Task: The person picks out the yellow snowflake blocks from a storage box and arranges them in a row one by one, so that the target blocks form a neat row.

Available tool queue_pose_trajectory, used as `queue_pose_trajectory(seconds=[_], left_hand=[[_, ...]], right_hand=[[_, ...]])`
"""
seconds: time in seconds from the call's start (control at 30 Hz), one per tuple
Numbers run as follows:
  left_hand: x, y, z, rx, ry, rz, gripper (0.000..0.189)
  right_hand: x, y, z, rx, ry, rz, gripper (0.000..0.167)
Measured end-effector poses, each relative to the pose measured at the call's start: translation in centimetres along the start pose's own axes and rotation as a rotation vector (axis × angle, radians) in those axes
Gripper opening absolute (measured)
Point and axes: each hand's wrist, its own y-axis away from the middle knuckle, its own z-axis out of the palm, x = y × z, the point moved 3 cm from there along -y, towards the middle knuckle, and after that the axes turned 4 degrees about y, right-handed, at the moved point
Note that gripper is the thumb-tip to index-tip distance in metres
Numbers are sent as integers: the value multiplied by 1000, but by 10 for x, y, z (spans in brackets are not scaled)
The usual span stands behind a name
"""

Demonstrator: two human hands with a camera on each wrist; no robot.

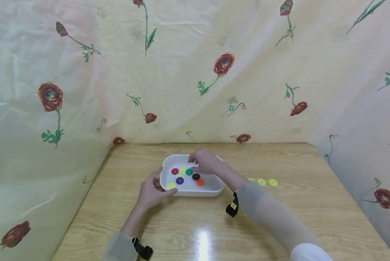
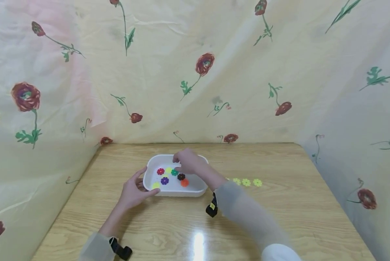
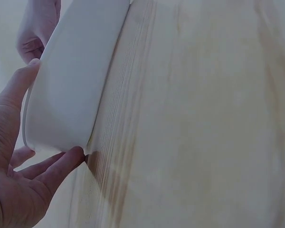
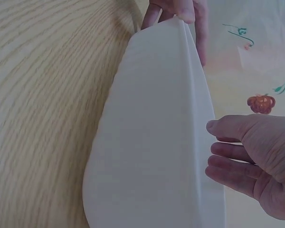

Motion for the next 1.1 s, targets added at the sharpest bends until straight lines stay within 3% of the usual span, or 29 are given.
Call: queue_pose_trajectory(seconds=[0.17,0.5,0.67,0.97,1.1], left_hand=[[0,0,1,-2,10,-12,104],[1,0,-1,-2,-2,22,106],[-1,0,-2,1,5,37,105],[-4,-2,0,-20,55,79,106],[-3,-4,-1,-20,87,71,107]], right_hand=[[-6,-8,8,-24,-2,13,31],[-18,-32,28,-54,172,-1,35],[-23,-37,37,-80,185,16,38],[-33,-44,51,-105,264,-24,21],[-31,-45,50,-109,211,-19,24]])
